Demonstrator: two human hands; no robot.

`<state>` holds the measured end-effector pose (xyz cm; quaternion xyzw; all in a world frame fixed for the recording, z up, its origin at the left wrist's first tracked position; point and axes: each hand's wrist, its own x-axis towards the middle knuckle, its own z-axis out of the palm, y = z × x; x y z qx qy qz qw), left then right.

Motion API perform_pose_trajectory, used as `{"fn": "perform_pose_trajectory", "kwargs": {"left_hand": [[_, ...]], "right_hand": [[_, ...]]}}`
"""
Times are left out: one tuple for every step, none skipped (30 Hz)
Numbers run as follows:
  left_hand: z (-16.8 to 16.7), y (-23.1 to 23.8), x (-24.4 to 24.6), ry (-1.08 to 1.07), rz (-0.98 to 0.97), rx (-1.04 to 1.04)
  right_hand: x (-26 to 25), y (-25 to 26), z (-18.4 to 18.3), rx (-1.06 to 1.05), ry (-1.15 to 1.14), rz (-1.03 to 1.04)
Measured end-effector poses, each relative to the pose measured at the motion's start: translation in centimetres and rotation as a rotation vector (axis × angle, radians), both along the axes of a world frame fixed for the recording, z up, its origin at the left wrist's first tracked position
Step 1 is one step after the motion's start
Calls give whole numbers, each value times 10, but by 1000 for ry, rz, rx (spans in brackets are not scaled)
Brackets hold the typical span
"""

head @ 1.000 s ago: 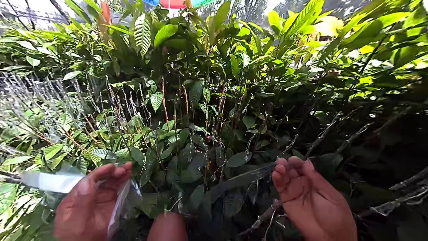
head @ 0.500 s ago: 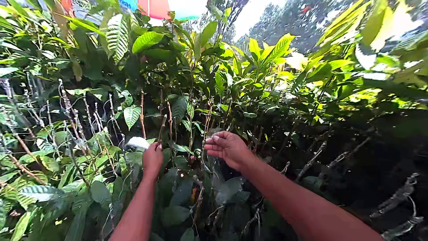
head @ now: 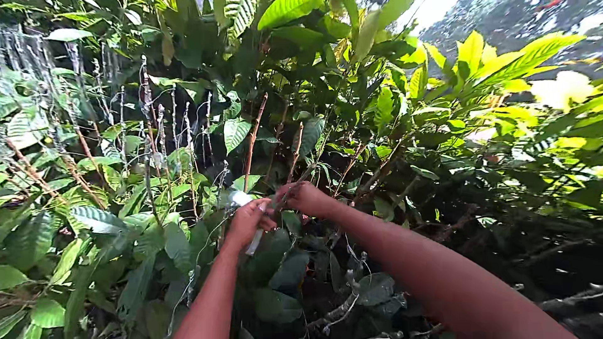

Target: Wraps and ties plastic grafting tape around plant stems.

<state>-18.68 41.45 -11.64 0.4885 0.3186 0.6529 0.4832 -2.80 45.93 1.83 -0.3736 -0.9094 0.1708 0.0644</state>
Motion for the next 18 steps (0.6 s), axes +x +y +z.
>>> {"fn": "perform_pose_trajectory", "kwargs": {"left_hand": [[1, 1, 1, -16, -8, -12], [2, 1, 2, -20, -9, -15], [4, 1, 4, -10, 6, -11], [6, 0, 6, 20, 40, 1], [8, -2, 8, 70, 84, 18], [10, -3, 10, 145, 132, 37], [10, -4, 11, 246, 186, 59], [11, -5, 13, 361, 245, 76], [13, -6, 15, 462, 299, 83], [16, -6, 16, 532, 334, 75], [18, -6, 17, 553, 346, 57], [21, -6, 17, 537, 344, 36], [23, -6, 17, 495, 331, 15], [22, -7, 17, 456, 313, 9], [20, -9, 21, 437, 287, 39], [16, -13, 27, 442, 250, 109], [11, -15, 36, 462, 220, 207], [6, -17, 43, 522, 187, 274]], "right_hand": [[1, 1, 1, 5, -35, 42], [3, 2, 3, 2, -58, 73], [4, 3, 4, -8, -71, 90], [5, 3, 5, -18, -82, 88], [4, 2, 7, -34, -103, 63], [4, 1, 8, -58, -129, 16], [4, 0, 9, -93, -152, -41], [5, -1, 9, -124, -167, -94], [8, -6, 10, -136, -183, -121], [11, -16, 12, -106, -207, -116], [12, -35, 16, -39, -259, -75], [11, -60, 21, 35, -321, -1], [8, -86, 27, 75, -382, 81], [3, -109, 33, 68, -421, 155], [-3, -123, 39, 16, -436, 192], [-10, -129, 47, -56, -425, 181], [-17, -124, 57, -129, -385, 143], [-20, -108, 66, -197, -319, 103]]}}
